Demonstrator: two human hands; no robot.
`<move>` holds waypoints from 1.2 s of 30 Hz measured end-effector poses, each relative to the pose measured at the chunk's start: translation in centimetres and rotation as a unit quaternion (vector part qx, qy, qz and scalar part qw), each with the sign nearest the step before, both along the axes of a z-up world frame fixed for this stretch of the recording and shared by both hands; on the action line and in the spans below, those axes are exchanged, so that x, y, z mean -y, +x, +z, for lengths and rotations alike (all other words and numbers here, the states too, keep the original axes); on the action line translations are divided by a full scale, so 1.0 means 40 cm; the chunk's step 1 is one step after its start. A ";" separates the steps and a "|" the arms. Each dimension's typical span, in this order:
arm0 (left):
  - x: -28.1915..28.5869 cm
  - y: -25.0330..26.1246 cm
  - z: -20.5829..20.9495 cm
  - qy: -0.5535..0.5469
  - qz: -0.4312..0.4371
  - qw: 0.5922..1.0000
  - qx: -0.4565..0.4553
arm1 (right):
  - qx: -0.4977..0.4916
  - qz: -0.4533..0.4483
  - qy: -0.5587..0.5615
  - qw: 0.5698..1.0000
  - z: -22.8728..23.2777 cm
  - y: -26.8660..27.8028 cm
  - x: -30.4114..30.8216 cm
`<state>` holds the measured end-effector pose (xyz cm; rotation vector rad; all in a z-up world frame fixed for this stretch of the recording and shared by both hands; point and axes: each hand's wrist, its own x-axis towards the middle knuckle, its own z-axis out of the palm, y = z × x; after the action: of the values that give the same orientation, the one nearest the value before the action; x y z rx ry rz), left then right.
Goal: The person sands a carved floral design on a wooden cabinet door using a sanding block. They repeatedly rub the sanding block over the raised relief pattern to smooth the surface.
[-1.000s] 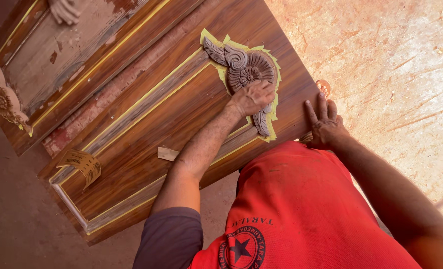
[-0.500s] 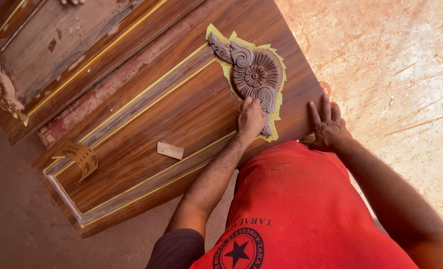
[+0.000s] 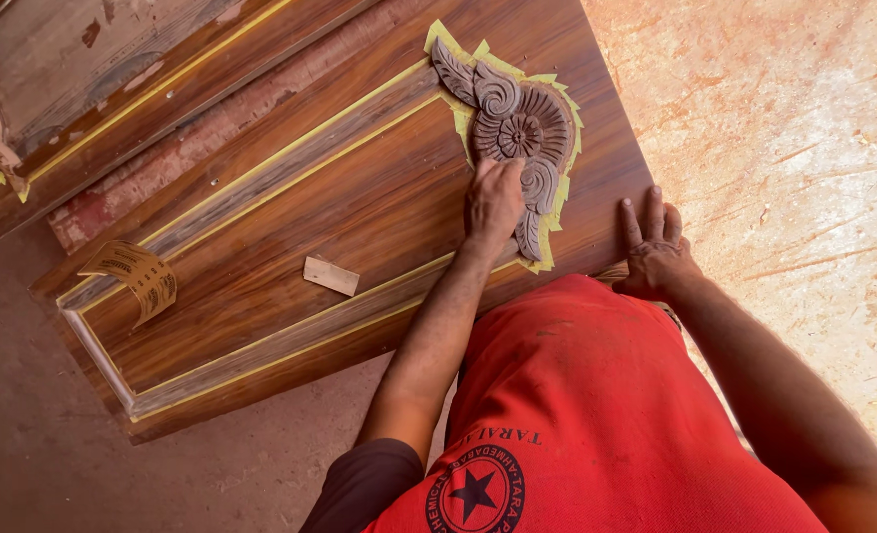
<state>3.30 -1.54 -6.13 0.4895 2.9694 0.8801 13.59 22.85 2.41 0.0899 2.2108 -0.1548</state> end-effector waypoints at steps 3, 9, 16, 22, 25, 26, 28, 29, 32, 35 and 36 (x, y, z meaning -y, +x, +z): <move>-0.028 0.057 -0.018 -0.108 -0.059 0.991 0.053 | -0.017 -0.004 -0.012 1.000 0.009 -0.001 -0.002; -0.019 0.043 0.017 -0.154 -0.112 0.981 0.028 | 0.016 -0.023 0.002 1.000 0.022 -0.016 0.007; -0.038 0.052 0.024 -0.205 -0.171 0.954 -0.135 | 0.018 -0.015 0.004 1.000 0.035 -0.011 0.011; -0.028 0.115 0.034 -0.218 -0.180 0.958 -0.045 | -0.013 -0.004 -0.007 1.000 0.035 0.029 0.007; -0.027 0.026 0.058 -0.220 -0.187 0.948 -0.133 | -0.012 0.019 0.015 1.000 0.031 -0.034 -0.001; -0.029 0.017 0.054 -0.215 -0.166 0.953 -0.131 | -0.012 0.026 0.022 0.999 0.022 -0.041 -0.004; -0.010 0.096 0.044 -0.208 -0.139 0.963 -0.098 | 0.002 0.011 0.008 1.000 0.007 0.038 0.016; -0.014 0.102 0.043 -0.202 -0.155 0.963 -0.092 | -0.009 -0.003 -0.004 1.000 0.005 0.034 0.011; -0.027 0.015 0.065 -0.210 -0.182 0.956 -0.095 | -0.021 -0.001 0.006 1.000 0.026 -0.040 -0.003; -0.006 0.046 0.056 -0.243 -0.185 0.950 -0.058 | -0.040 -0.008 -0.004 0.999 0.009 0.005 0.010; -0.002 0.080 0.050 -0.239 -0.175 0.954 -0.046 | -0.049 -0.017 -0.012 0.999 0.001 0.044 0.015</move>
<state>6.50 -1.44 -4.14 0.9970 2.8804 0.1020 15.34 22.25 2.43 0.1089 2.3057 -0.2091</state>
